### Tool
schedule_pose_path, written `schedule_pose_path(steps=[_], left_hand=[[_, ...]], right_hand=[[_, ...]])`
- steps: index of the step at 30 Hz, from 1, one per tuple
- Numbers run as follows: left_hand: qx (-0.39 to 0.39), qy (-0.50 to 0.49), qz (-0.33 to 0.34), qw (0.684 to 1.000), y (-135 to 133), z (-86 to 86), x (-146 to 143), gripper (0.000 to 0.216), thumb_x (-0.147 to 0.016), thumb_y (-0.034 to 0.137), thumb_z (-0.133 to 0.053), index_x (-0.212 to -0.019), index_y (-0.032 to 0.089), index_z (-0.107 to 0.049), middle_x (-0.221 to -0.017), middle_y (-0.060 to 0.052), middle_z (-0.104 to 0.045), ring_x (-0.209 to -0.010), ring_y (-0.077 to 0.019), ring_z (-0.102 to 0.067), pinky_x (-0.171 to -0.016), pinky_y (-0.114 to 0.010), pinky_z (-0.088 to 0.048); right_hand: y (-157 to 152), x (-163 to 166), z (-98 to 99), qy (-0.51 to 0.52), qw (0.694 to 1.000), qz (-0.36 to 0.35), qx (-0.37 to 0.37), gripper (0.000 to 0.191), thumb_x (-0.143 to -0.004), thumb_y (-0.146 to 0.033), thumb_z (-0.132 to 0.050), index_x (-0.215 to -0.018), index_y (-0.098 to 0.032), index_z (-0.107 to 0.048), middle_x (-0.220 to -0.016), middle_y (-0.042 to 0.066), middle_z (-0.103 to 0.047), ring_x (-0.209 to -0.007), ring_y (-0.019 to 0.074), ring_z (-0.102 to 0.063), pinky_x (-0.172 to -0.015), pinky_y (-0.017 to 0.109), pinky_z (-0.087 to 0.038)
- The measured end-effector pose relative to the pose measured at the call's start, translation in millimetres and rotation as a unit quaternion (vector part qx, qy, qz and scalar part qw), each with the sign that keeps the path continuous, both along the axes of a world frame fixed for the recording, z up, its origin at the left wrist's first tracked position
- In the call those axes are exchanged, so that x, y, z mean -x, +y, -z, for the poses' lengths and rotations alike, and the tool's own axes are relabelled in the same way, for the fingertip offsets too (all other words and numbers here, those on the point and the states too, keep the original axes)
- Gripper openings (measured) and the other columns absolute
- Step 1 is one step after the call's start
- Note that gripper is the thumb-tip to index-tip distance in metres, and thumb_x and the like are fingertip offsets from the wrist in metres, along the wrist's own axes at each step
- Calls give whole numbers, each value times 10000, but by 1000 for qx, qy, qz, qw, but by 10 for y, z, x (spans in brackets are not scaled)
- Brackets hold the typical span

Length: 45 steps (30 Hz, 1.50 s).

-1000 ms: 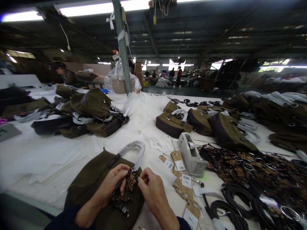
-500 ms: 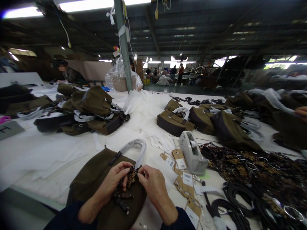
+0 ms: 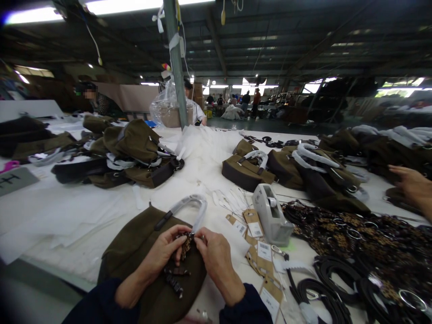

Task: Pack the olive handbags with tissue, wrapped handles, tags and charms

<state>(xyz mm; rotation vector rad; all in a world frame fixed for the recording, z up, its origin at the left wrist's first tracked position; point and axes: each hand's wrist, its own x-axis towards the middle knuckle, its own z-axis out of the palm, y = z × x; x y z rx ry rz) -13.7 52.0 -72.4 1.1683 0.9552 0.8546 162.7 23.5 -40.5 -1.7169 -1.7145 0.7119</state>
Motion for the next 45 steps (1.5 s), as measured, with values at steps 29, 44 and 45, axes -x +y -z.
schedule_pose_path(steps=[29,44,45], left_hand=[[3,-40,-22,999,-21,-41,-13,321,-859,480,-643,-952,198,-521,-495,64,-556,-398,-82,-474,-407,-159,-436],[-26,-91,-13,995,-45,-71,69,191,-833,334,-716,-853,163,-634,-1236,-20,-519,-546,1,-480,-504,-169,-459],[-25,-87,-15,996,-43,-69,67,193,-829,332,-721,-857,163,-634,-1189,-21,-548,-540,-4,-485,-501,-169,-455]], right_hand=[[-31,-48,-113,-49,999,-12,-10,92,-894,-257,-561,-939,-256,-641,-631,-40,-579,-611,152,-546,-594,258,-304],[-10,88,-66,28,995,-77,-61,74,-868,-196,-632,-880,-253,-677,-769,-27,-557,-729,144,-532,-689,260,-368],[-7,76,-52,33,995,-77,-62,57,-867,-199,-632,-853,-246,-662,-762,-30,-543,-722,140,-522,-683,258,-363]])
